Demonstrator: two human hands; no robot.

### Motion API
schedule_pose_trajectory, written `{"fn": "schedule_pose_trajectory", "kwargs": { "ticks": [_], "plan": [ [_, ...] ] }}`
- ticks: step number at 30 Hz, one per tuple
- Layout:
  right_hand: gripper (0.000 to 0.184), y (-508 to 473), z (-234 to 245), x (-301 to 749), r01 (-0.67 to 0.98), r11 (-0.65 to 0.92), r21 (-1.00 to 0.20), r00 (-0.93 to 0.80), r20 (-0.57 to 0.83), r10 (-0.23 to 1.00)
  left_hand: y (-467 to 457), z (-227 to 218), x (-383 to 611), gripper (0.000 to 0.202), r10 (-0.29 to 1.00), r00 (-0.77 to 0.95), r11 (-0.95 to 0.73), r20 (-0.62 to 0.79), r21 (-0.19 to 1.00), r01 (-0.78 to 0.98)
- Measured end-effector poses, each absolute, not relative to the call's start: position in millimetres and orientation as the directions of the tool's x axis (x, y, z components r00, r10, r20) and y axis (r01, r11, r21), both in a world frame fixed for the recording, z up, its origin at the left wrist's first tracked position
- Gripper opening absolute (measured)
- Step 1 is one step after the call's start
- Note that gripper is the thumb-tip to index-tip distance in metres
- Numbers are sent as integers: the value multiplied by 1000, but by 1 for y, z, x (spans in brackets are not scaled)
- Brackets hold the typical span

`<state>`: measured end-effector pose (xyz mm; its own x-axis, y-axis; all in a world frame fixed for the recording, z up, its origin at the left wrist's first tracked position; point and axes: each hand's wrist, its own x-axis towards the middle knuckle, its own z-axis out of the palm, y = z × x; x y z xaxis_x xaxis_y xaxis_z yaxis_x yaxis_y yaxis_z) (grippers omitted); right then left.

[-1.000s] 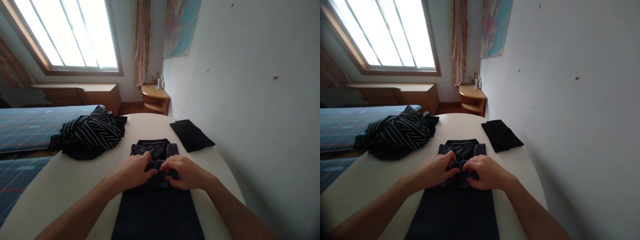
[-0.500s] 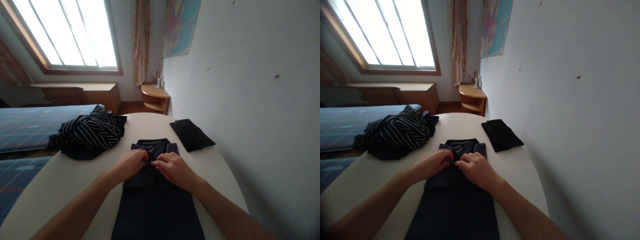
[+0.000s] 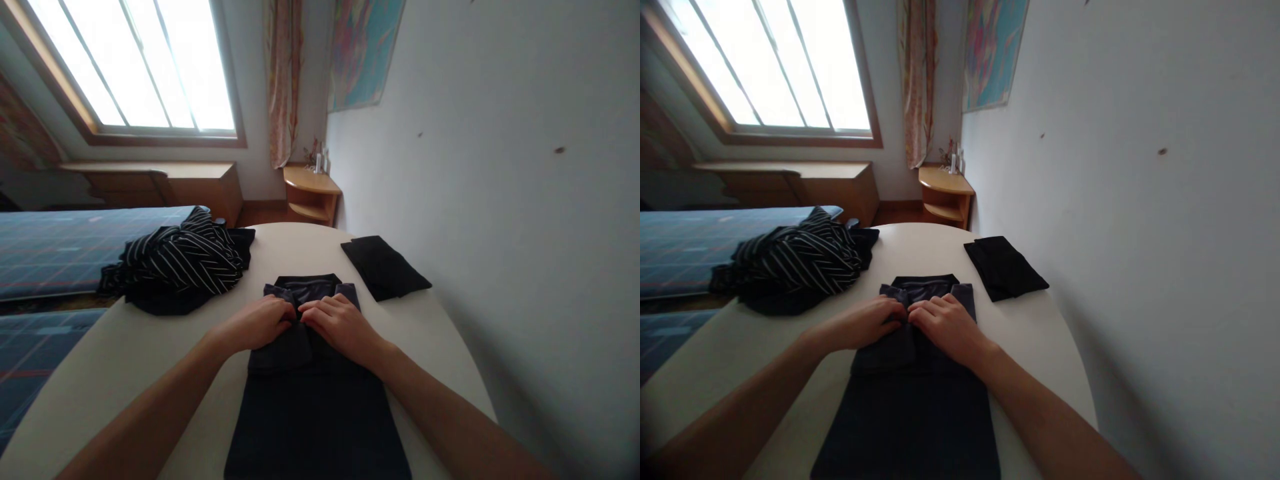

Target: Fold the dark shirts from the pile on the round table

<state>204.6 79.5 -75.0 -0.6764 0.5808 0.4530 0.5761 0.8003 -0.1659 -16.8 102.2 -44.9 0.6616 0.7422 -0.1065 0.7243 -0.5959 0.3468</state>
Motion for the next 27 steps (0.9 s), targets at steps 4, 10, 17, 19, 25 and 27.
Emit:
{"fn": "schedule_pose_trajectory", "kwargs": {
  "ticks": [4,10,17,19,25,27],
  "plan": [
    [13,78,-75,206,561,754,-342,-593,470,654,102,-36,-20,20,718,685,-588,-125,418,693],
    [9,80,-74,215,549,756,-357,-605,454,654,105,-37,-22,21,709,688,-549,-151,494,674],
    [11,72,-65,227,504,828,-245,-695,454,557,96,-32,-18,10,804,591,-546,-69,308,779],
    [18,68,-60,228,554,804,-217,-697,409,590,88,-26,-15,8,799,592,-548,-103,281,788],
    [29,60,-55,225,602,750,-273,-755,110,646,63,-22,4,11,740,647,-619,-183,192,762],
    [25,59,-55,225,635,717,-286,-732,74,678,58,-24,11,12,740,647,-632,-185,141,762]
  ]
}}
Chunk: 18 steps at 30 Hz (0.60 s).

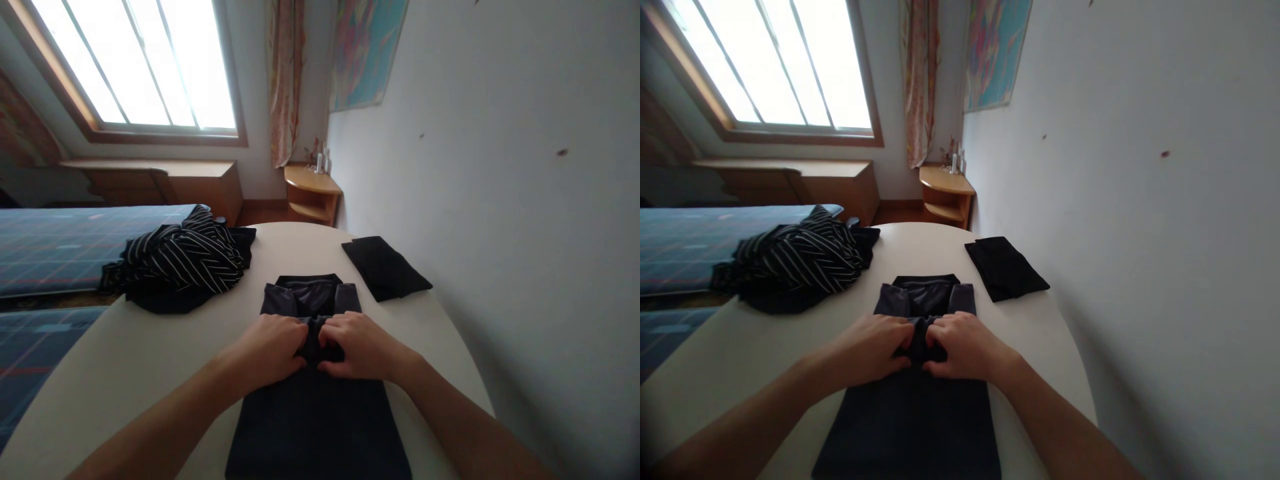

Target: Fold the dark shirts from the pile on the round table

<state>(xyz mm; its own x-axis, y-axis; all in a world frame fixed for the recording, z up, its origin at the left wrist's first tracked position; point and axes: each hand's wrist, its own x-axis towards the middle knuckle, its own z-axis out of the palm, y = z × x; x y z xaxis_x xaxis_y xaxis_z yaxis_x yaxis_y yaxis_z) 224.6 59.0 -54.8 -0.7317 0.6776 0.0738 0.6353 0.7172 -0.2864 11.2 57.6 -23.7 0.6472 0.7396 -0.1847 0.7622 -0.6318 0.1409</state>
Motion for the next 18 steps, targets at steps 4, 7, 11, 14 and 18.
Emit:
{"fn": "schedule_pose_trajectory", "kwargs": {
  "ticks": [4,7,11,14,18],
  "plan": [
    [17,57,-54,224,686,679,-261,-693,50,719,51,-29,21,19,766,619,-619,-175,61,783],
    [10,56,-53,224,684,696,-218,-706,42,707,48,-31,25,20,778,604,-611,-171,20,792],
    [2,57,-53,226,658,729,-190,-734,54,677,47,-34,27,18,791,595,-602,-142,-8,798],
    [2,58,-52,229,620,757,-209,-760,83,645,47,-36,28,18,780,613,-620,-126,-20,785],
    [6,58,-52,233,556,800,-225,-798,128,589,46,-37,29,21,778,620,-625,-100,-21,780]
  ]
}}
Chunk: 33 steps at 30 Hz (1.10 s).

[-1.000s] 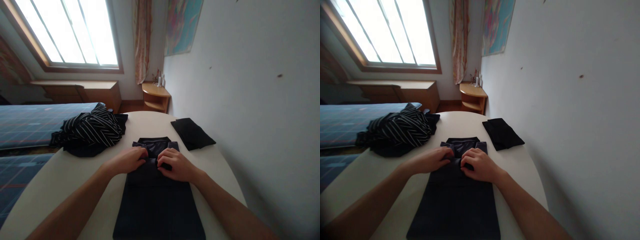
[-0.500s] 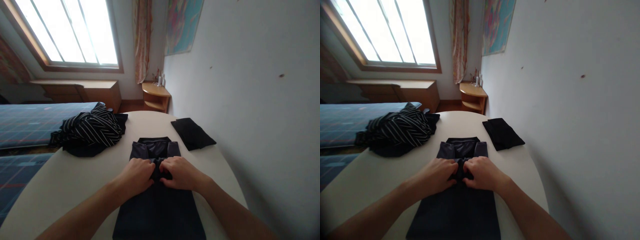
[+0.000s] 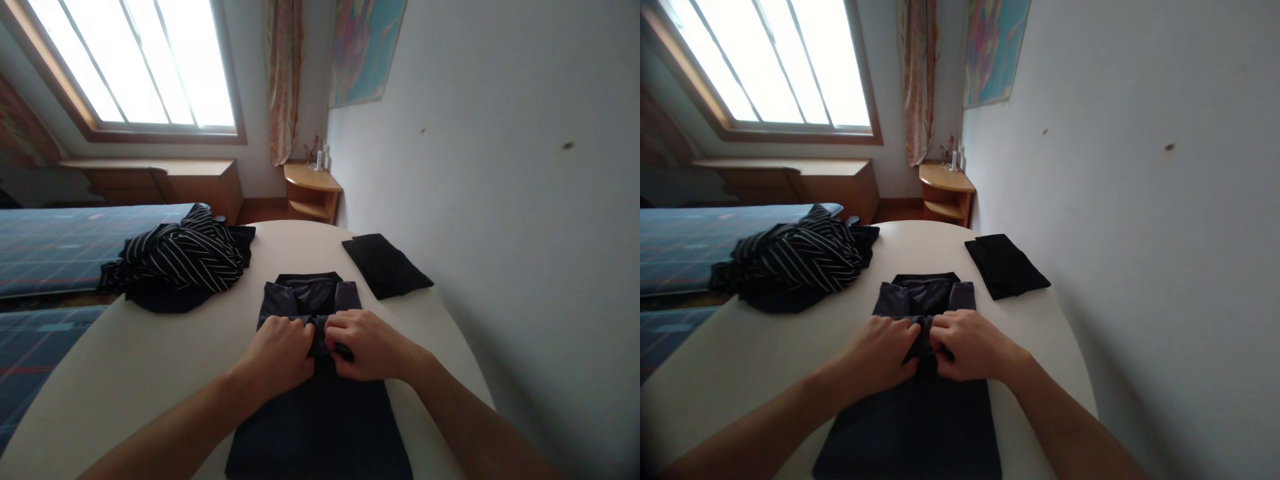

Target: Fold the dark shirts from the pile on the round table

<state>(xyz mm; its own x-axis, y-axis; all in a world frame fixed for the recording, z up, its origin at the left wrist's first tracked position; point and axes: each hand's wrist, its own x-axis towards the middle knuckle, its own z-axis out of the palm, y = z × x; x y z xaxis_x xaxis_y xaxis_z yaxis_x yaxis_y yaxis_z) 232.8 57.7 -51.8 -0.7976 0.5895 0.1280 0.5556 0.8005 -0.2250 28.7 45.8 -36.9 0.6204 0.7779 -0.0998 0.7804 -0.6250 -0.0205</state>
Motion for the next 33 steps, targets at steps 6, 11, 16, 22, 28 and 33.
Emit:
{"fn": "schedule_pose_trajectory", "kwargs": {
  "ticks": [6,11,16,22,28,33],
  "plan": [
    [7,58,-54,234,499,828,-256,-831,131,541,46,-39,30,20,757,647,-649,-91,4,761],
    [11,58,-54,235,490,815,-309,-823,144,549,47,-39,28,19,741,667,-668,-72,18,744],
    [12,58,-56,237,470,819,-328,-830,150,537,45,-28,19,16,681,727,-721,-86,91,687],
    [10,59,-59,236,465,826,-318,-839,138,526,44,-30,16,15,622,772,-757,-130,150,636],
    [9,57,-55,235,485,819,-306,-841,95,533,45,-26,15,9,650,741,-718,-167,183,671],
    [26,57,-54,234,518,808,-282,-832,51,552,47,-29,15,18,675,712,-687,-195,185,702]
  ]
}}
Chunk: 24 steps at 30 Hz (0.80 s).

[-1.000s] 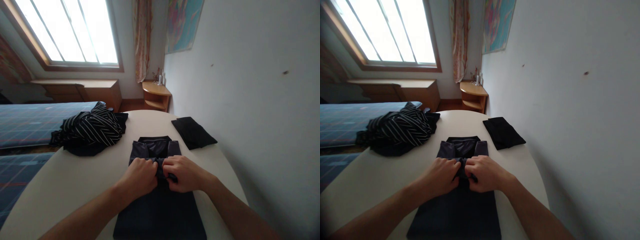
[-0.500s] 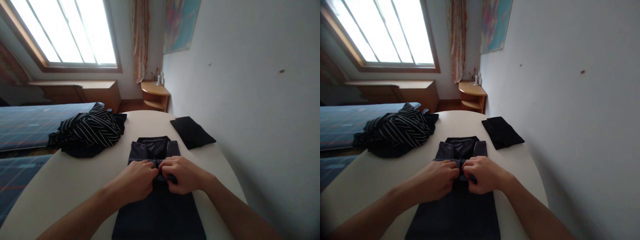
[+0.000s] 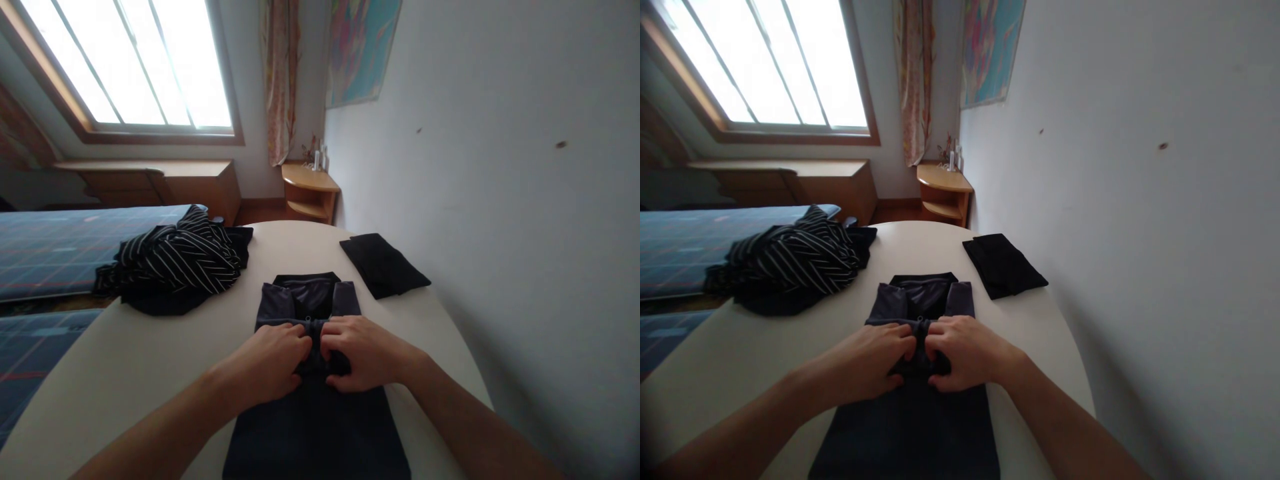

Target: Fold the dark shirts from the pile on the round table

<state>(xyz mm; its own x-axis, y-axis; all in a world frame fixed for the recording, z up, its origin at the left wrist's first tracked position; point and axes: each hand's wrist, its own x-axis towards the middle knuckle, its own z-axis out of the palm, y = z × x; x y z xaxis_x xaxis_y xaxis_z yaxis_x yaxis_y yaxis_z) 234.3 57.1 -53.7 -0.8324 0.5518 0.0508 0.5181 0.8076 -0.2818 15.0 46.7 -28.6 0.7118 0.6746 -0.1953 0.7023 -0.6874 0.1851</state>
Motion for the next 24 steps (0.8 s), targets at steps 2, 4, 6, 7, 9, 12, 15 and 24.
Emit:
{"fn": "schedule_pose_trajectory", "kwargs": {
  "ticks": [2,4,6,7,9,12,15,24],
  "plan": [
    [28,57,-54,233,533,805,-262,-827,39,560,46,-31,17,21,681,706,-685,-193,173,708],
    [26,55,-55,232,546,802,-240,-823,26,568,46,-34,19,21,679,707,-689,-196,160,706],
    [22,52,-55,230,556,802,-216,-820,13,572,44,-36,21,21,677,707,-693,-203,147,706],
    [20,51,-55,229,560,803,-203,-819,9,574,44,-37,22,22,678,706,-694,-203,139,706],
    [20,48,-54,226,571,802,-175,-814,6,581,42,-39,23,26,685,701,-694,-198,115,711],
    [23,46,-51,225,580,799,-157,-810,-2,587,41,-40,23,33,703,684,-687,-195,61,724],
    [17,50,-47,226,601,783,-157,-795,-22,606,43,-40,21,36,736,643,-654,-212,21,756],
    [17,57,-44,244,694,699,-174,-710,-3,704,58,-32,7,27,743,643,-639,-187,90,764]
  ]
}}
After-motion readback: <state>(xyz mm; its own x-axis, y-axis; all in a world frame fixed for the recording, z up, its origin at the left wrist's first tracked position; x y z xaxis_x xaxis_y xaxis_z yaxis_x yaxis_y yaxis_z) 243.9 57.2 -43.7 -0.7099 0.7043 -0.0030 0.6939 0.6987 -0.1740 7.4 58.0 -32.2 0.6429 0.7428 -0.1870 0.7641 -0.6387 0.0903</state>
